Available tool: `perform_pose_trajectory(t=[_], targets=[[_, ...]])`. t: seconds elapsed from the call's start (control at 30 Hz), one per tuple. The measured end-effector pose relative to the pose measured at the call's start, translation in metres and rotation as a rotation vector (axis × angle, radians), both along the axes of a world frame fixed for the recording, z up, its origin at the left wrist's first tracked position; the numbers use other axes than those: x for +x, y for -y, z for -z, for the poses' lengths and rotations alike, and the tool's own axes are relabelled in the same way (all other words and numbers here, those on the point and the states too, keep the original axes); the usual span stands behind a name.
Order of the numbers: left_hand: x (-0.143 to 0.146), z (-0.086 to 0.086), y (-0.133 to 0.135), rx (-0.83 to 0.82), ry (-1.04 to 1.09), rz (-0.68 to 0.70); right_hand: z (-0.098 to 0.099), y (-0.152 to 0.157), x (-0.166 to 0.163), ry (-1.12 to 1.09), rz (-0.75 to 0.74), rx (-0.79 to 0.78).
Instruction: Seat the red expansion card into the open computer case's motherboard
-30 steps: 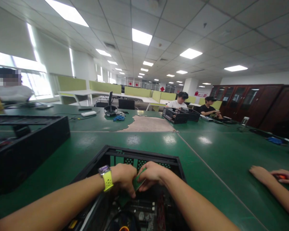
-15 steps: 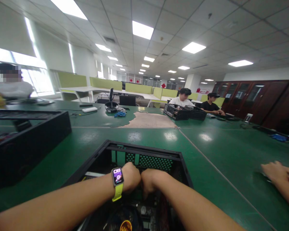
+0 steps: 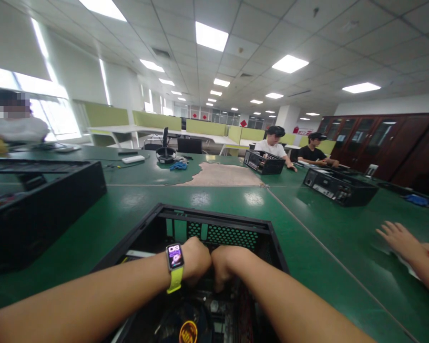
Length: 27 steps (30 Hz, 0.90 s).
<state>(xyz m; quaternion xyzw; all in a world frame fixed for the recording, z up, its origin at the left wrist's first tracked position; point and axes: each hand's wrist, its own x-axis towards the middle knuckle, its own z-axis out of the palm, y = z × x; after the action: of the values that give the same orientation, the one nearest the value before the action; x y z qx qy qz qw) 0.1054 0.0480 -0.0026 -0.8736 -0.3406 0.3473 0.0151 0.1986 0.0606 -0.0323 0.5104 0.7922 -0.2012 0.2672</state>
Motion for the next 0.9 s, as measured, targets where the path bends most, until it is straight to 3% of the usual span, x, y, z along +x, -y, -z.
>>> perform_pose_trajectory(t=[0.2,0.4,0.6,0.8,0.9], targets=[[0.0007,-0.0034,0.0005,0.010,-0.016,0.029,0.0032,-0.0029,0.0047,0.027,-0.014,-0.026],[0.0002,-0.0038,0.0016,0.019,-0.025,0.017,-0.0005,-0.0015,0.0033,-0.010,-0.058,0.063],[0.0027,0.0008,0.0030,0.004,0.012,0.059,0.0086,-0.0039,0.0057,0.094,0.025,-0.111],[0.0012,-0.0031,0.0014,0.022,0.030,-0.019,0.0033,-0.0041,0.0079,-0.037,-0.050,0.075],[0.0003,-0.0026,0.0011,0.013,0.044,-0.028,0.0006,-0.0034,0.0081,-0.039,-0.065,0.076]])
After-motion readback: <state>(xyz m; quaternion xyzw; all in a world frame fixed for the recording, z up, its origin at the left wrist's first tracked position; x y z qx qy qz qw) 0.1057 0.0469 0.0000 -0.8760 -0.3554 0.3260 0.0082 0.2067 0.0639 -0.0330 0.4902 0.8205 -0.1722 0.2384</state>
